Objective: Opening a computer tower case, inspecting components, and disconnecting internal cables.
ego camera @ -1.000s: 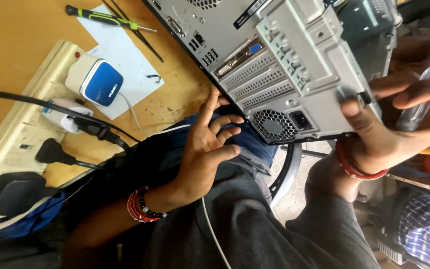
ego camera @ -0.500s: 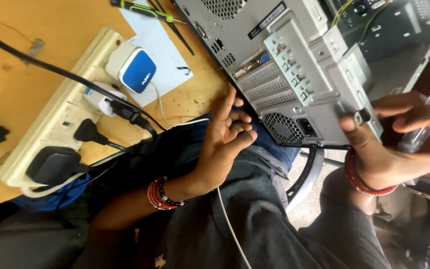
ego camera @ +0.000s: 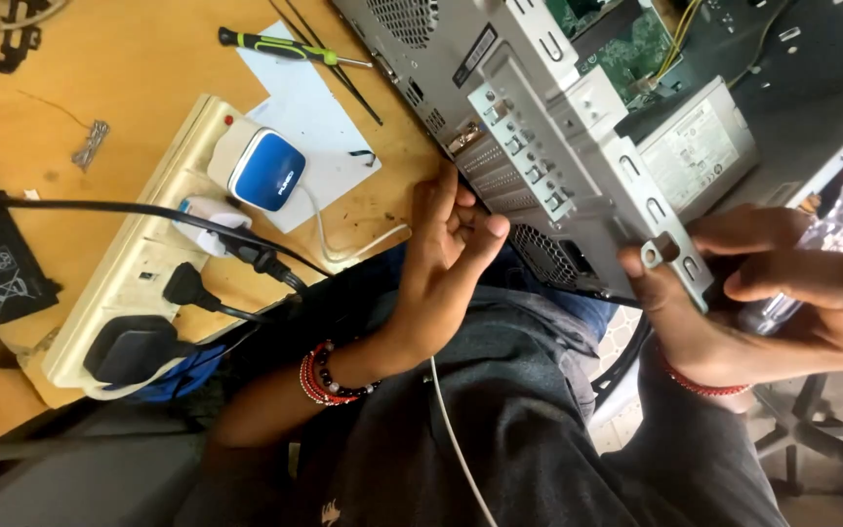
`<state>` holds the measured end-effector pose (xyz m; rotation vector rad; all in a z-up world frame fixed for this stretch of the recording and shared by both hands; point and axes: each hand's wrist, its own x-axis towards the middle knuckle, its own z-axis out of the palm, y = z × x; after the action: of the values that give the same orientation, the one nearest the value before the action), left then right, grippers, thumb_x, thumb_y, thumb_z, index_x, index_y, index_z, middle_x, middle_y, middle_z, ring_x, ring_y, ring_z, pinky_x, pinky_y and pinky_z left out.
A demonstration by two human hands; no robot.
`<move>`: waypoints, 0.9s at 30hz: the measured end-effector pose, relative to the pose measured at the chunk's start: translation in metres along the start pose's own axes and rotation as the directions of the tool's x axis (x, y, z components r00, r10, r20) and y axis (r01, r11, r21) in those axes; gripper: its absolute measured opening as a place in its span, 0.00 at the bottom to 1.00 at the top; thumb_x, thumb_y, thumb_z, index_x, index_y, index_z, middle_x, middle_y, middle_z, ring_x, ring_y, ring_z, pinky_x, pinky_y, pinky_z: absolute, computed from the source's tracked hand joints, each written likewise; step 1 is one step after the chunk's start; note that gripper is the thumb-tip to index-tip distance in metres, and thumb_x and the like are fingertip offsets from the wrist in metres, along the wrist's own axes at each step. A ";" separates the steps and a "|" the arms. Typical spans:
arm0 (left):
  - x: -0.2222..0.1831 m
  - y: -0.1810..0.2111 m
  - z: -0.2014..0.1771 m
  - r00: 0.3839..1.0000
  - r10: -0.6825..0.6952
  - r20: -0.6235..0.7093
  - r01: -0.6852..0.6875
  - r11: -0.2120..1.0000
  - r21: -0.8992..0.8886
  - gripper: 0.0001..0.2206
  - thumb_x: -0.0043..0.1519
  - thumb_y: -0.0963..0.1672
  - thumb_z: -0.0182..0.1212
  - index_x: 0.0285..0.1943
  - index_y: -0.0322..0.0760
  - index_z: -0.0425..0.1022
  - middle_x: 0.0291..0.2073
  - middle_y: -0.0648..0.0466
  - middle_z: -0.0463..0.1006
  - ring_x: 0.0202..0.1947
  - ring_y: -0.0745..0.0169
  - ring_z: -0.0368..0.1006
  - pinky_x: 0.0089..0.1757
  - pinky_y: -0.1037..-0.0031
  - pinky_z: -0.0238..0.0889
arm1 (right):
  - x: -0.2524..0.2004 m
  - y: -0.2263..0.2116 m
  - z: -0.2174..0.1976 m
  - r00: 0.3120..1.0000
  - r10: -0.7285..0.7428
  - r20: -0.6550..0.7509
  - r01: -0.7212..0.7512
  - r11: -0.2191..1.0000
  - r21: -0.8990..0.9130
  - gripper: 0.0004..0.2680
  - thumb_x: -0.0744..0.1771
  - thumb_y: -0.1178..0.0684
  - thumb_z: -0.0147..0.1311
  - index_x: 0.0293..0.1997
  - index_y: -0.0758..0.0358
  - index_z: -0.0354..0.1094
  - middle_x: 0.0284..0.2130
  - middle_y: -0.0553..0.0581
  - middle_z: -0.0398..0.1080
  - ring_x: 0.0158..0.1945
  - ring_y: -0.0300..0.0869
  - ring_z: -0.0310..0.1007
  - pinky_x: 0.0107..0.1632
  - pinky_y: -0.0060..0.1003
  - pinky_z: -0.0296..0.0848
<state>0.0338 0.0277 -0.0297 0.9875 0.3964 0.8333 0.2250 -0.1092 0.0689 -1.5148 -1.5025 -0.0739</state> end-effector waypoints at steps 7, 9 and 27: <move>0.009 0.001 0.008 1.000 -0.001 0.011 0.001 1.000 0.011 0.33 0.71 0.40 0.59 0.83 0.29 0.45 0.55 0.56 0.56 0.55 0.68 0.61 0.59 0.75 0.61 | 0.019 0.044 -0.025 0.845 -0.303 0.440 0.287 0.952 0.103 0.14 0.60 0.63 0.66 0.45 0.67 0.65 0.36 0.63 0.79 0.27 0.35 0.75 0.26 0.28 0.69; 0.008 0.000 0.006 1.000 -0.025 -0.011 0.025 0.998 0.054 0.35 0.69 0.41 0.61 0.83 0.27 0.44 0.56 0.56 0.57 0.52 0.68 0.60 0.57 0.75 0.61 | 0.043 0.012 -0.008 0.773 -0.417 0.479 0.360 0.909 0.211 0.12 0.59 0.64 0.64 0.42 0.69 0.65 0.33 0.64 0.78 0.27 0.37 0.76 0.24 0.31 0.72; 0.042 0.057 0.062 0.925 0.370 -0.084 -0.284 0.822 0.494 0.47 0.69 0.50 0.63 0.85 0.35 0.27 0.83 0.46 0.29 0.81 0.58 0.34 0.73 0.67 0.36 | -0.002 0.129 -0.032 0.769 0.639 0.008 -0.595 0.711 0.375 0.08 0.70 0.52 0.57 0.50 0.62 0.67 0.52 0.54 0.69 0.54 0.42 0.71 0.60 0.37 0.69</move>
<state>0.0753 0.0413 0.0535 1.4736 0.6130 1.1763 0.3452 -0.1023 0.0122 -1.5968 -0.7799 0.4784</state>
